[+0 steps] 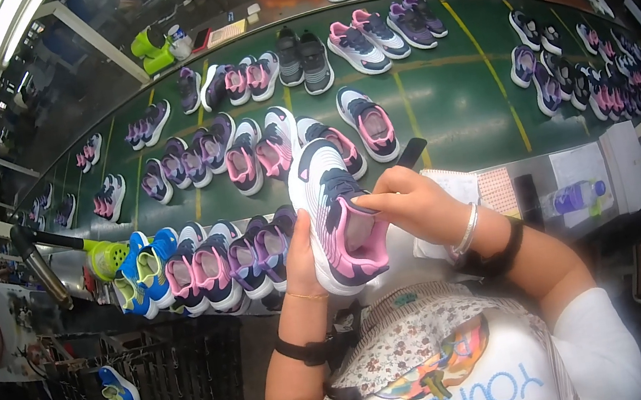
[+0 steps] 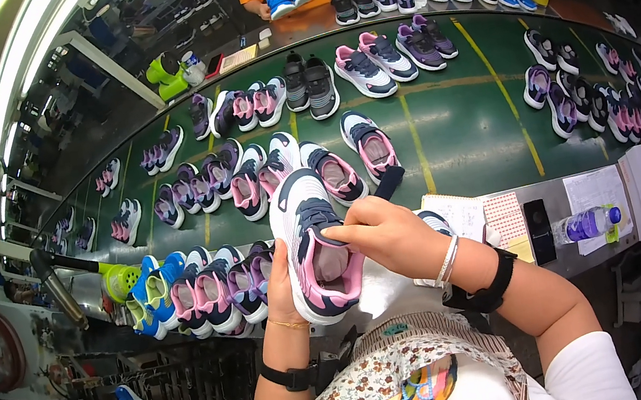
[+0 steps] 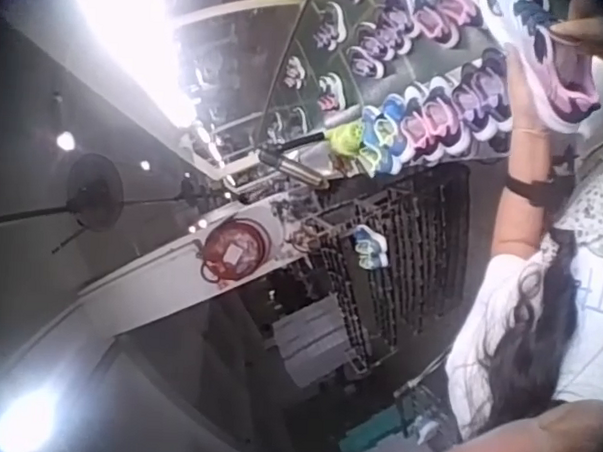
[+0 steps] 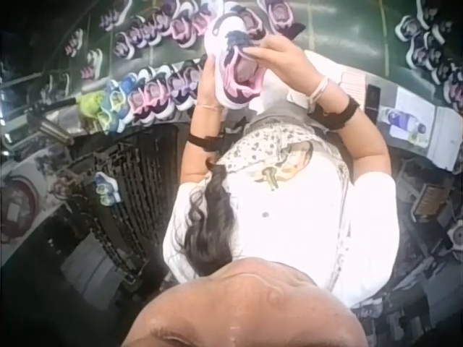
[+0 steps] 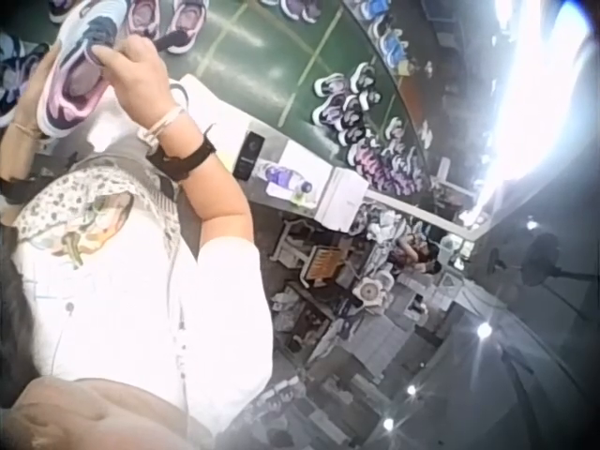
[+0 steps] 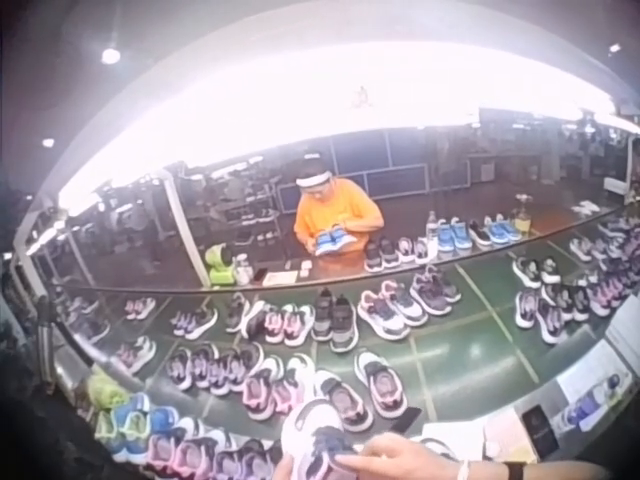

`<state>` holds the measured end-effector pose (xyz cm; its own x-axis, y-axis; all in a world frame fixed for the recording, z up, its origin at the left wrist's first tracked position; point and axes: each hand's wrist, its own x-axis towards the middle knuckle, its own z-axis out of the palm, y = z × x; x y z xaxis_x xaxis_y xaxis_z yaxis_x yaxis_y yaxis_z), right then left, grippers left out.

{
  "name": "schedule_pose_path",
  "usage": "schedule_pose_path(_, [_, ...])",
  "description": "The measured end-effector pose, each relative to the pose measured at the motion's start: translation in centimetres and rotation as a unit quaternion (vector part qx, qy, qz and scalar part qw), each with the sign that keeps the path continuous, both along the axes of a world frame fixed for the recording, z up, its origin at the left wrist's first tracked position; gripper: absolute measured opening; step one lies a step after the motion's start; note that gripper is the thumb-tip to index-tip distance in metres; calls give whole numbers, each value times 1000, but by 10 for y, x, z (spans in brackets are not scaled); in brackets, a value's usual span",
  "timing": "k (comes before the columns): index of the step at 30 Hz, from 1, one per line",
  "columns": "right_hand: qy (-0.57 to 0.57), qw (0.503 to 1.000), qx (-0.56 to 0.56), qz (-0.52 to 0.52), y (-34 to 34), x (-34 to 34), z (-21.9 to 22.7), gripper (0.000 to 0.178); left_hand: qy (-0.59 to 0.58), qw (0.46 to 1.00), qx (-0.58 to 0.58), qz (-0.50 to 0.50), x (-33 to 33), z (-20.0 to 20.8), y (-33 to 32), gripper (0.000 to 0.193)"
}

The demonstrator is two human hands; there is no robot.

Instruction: Inspecting and sorting finished athletic shoes for quality control on a production line while recording notes.

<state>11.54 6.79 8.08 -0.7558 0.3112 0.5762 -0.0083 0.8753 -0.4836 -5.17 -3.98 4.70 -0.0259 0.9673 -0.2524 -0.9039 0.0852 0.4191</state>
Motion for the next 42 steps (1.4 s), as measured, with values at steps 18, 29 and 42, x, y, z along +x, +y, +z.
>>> schedule_pose_path(18, [15, 965, -249, 81, -44, 3, 29, 41, -20, 993, 113, 8, -10, 6, -3, 73])
schedule_pose_path(29, [111, 980, -109, -120, -18, -7, 17, 32, 308, 940, 48, 138, -13, 15, -2, 42])
schedule_pose_path(42, [141, 970, -47, -193, -31, -25, 11, 21, 373, 915, 0, 155, -15, 24, 1, 46])
